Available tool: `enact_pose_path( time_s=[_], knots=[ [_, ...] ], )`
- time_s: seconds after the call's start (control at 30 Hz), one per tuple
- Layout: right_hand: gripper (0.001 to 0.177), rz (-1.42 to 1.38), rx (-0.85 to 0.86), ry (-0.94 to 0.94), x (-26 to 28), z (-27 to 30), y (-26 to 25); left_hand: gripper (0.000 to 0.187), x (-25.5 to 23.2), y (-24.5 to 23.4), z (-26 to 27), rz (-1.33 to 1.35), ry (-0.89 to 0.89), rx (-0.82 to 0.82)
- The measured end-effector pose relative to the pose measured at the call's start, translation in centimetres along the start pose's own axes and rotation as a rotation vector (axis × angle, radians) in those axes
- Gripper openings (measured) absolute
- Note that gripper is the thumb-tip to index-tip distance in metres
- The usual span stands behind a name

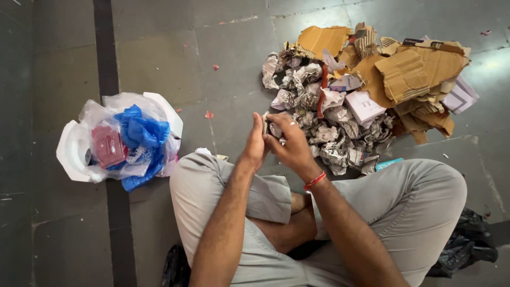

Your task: The person sits on the floor and sorts through a pile of crumpled paper and cardboard. They pick up individual pieces, crumple them further, and place them into a black plastic bag. The person also handles blue and red plastic items, placing them into the bag.

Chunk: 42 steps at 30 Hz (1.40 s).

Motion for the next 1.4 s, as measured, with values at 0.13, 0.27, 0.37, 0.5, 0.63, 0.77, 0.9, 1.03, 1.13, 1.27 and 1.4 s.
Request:
enact_pose_path(
  time_s=[0.13,0.27,0.37,0.5,0.63,0.77,0.9,1.03,1.13,1.27,1.4],
  knots=[
    [0.045,0.175,-0.163,0.103,-1.4,0.6,-1.1,0.043,0.1,0.0,-0.2,-0.178,0.117,0.055],
    [0.049,0.25,-0.265,0.074,-0.6,0.7,-2.1,0.032,0.1,-0.4,-0.9,-0.341,0.234,0.031],
    [0.057,0.107,-0.128,0.026,0.4,0.2,-1.4,0.031,-0.4,-2.0,-1.4,-0.156,0.252,-0.073],
    [0.047,0.007,-0.099,-0.029,1.1,-0.2,-1.3,0.027,-1.1,-3.6,-1.7,-0.008,0.237,-0.108],
    [0.04,0.112,-0.127,0.152,-1.4,-0.1,-0.9,0.028,-0.2,-3.1,-1.9,-0.23,0.208,-0.079],
    [0.046,0.325,-0.182,0.081,-2.7,-2.3,-1.8,0.026,-1.1,-1.7,-1.2,-0.437,0.404,-0.098],
    [0.058,0.654,-0.228,-0.049,-3.9,-7.6,-2.4,0.025,-1.5,-2.7,-0.1,-0.454,0.321,-0.315],
    [0.057,0.916,-0.072,-0.126,-6.9,-12.2,-1.4,0.022,-3.3,-3.2,0.6,-0.382,0.387,-0.379],
    [0.053,0.994,0.029,-0.147,-8.4,-12.8,-0.4,0.021,-4.2,-4.1,1.0,-0.327,0.432,-0.43],
    [0.053,0.902,0.014,-0.151,-8.6,-10.1,0.0,0.024,-4.4,-5.7,0.8,-0.192,0.446,-0.501],
    [0.056,0.549,-0.031,-0.07,-7.7,-5.8,-0.8,0.036,-4.8,-6.5,0.3,-0.085,0.424,-0.528]
  ],
)
Point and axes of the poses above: each hand's wrist, its own z-axis away from the middle knuckle, its own y-axis out of the palm, x = y × z, the point moved 9 cm from there along -z, towards the middle knuckle, and after that the axes turned 13 degrees about z, right-handed, at the moved point
